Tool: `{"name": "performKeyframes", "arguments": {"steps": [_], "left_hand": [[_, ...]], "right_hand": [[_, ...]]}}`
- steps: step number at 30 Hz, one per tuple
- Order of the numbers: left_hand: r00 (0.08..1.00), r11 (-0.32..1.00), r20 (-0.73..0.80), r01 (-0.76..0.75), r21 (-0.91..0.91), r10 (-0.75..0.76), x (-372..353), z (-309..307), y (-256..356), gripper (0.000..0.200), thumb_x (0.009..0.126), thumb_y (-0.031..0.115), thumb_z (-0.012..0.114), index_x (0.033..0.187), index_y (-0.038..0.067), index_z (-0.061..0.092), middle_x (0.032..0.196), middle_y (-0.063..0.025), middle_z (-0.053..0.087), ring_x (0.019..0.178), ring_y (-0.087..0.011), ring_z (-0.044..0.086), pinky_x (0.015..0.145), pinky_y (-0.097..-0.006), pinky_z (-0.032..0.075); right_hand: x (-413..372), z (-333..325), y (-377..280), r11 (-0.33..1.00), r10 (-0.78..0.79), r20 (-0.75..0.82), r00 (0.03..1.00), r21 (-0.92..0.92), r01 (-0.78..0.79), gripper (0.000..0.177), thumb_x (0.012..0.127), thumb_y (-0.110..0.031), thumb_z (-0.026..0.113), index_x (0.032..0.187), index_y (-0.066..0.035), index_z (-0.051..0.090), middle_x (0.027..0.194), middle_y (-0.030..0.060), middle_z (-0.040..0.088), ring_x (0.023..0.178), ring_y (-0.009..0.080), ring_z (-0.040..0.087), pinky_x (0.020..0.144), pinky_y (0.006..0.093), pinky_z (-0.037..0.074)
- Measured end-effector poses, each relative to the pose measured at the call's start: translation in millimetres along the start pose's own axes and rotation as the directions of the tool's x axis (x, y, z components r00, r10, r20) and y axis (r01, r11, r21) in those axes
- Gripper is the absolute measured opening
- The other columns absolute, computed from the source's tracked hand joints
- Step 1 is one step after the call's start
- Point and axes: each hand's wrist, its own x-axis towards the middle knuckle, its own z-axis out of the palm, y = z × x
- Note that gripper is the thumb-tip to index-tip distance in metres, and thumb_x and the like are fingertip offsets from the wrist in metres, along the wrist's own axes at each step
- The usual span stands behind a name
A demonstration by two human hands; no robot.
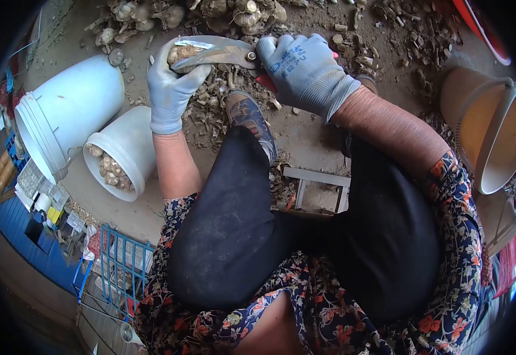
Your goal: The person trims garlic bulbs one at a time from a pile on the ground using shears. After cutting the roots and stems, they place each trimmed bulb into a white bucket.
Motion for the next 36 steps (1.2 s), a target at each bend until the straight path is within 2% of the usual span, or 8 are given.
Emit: {"name": "performKeyframes", "arguments": {"steps": [8,12,17,19,21,25,31,36], "left_hand": [[0.927,0.961,-0.273,0.215,-0.171,-0.256,-41,-18,15,0.042,0.078,0.025,0.073,0.108,-0.001,0.061,0.097,-0.0079,0.064,0.080,-0.0127,0.061,0.071,-0.0252,0.052],[0.417,0.950,-0.909,0.287,0.121,-0.010,-112,-136,27,0.037,0.083,0.022,0.064,0.108,-0.005,0.058,0.105,-0.0163,0.061,0.092,-0.0233,0.061,0.074,-0.0300,0.052],[0.442,-0.227,-0.875,0.889,0.398,0.196,-137,-174,6,0.048,0.083,0.024,0.065,0.122,0.001,0.050,0.113,-0.0204,0.057,0.102,-0.0304,0.059,0.083,-0.0386,0.052],[0.667,0.100,-0.685,0.692,0.715,0.291,-110,-151,20,0.046,0.088,0.022,0.058,0.127,0.003,0.047,0.115,-0.0178,0.056,0.102,-0.0277,0.058,0.083,-0.0398,0.051],[0.787,0.924,-0.531,0.383,0.019,-0.315,-56,-86,5,0.046,0.086,0.009,0.058,0.129,0.001,0.045,0.111,-0.0158,0.060,0.098,-0.0237,0.060,0.081,-0.0359,0.053],[0.995,0.906,-0.041,0.097,0.411,-0.088,53,78,-37,0.079,0.069,0.031,0.081,0.129,-0.004,0.043,0.114,-0.0228,0.060,0.103,-0.0301,0.060,0.089,-0.0395,0.048],[0.979,0.964,-0.094,0.156,-0.214,-0.179,55,83,-36,0.060,0.070,0.006,0.078,0.121,-0.006,0.048,0.104,-0.0133,0.061,0.093,-0.0171,0.060,0.084,-0.0288,0.050],[0.995,0.997,-0.055,0.077,-0.012,-0.077,16,75,-8,0.057,0.068,0.005,0.077,0.118,-0.004,0.049,0.107,-0.0107,0.058,0.098,-0.0171,0.058,0.088,-0.0294,0.048]], "right_hand": [[-15,45,17,0.855,0.153,0.087,0.984,0.488,-0.176,0.025,0.088,-0.024,0.057,0.090,-0.001,0.046,0.070,0.0236,0.059,0.072,0.0443,0.060,0.064,0.0497,0.047],[-45,52,34,0.821,0.224,0.254,0.941,0.472,-0.322,0.026,0.087,-0.024,0.058,0.089,0.000,0.046,0.074,0.0262,0.059,0.077,0.0452,0.060,0.065,0.0494,0.047],[-61,49,42,0.800,0.250,0.316,0.915,0.465,-0.379,0.027,0.086,-0.024,0.058,0.090,0.000,0.047,0.077,0.0267,0.060,0.079,0.0445,0.061,0.067,0.0495,0.047],[-63,49,45,0.736,0.313,0.357,0.880,0.494,-0.462,0.028,0.085,-0.025,0.058,0.090,0.000,0.048,0.077,0.0264,0.060,0.080,0.0433,0.062,0.069,0.0481,0.047],[-61,44,48,0.707,0.334,0.365,0.869,0.513,-0.487,0.028,0.085,-0.026,0.059,0.090,0.000,0.049,0.077,0.0259,0.061,0.080,0.0428,0.062,0.069,0.0473,0.047],[-56,35,52,0.667,0.348,0.416,0.840,0.520,-0.534,0.033,0.086,-0.032,0.056,0.093,0.001,0.053,0.085,0.0273,0.063,0.088,0.0406,0.063,0.078,0.0466,0.049],[-63,37,61,0.718,0.271,0.451,0.851,0.494,-0.490,0.034,0.084,-0.030,0.057,0.098,0.001,0.050,0.090,0.0268,0.063,0.089,0.0425,0.062,0.079,0.0470,0.049],[-62,36,50,0.895,0.259,0.122,0.958,0.342,-0.286,0.029,0.087,-0.027,0.056,0.101,-0.003,0.047,0.089,0.0212,0.061,0.085,0.0376,0.063,0.074,0.0470,0.050]]}}
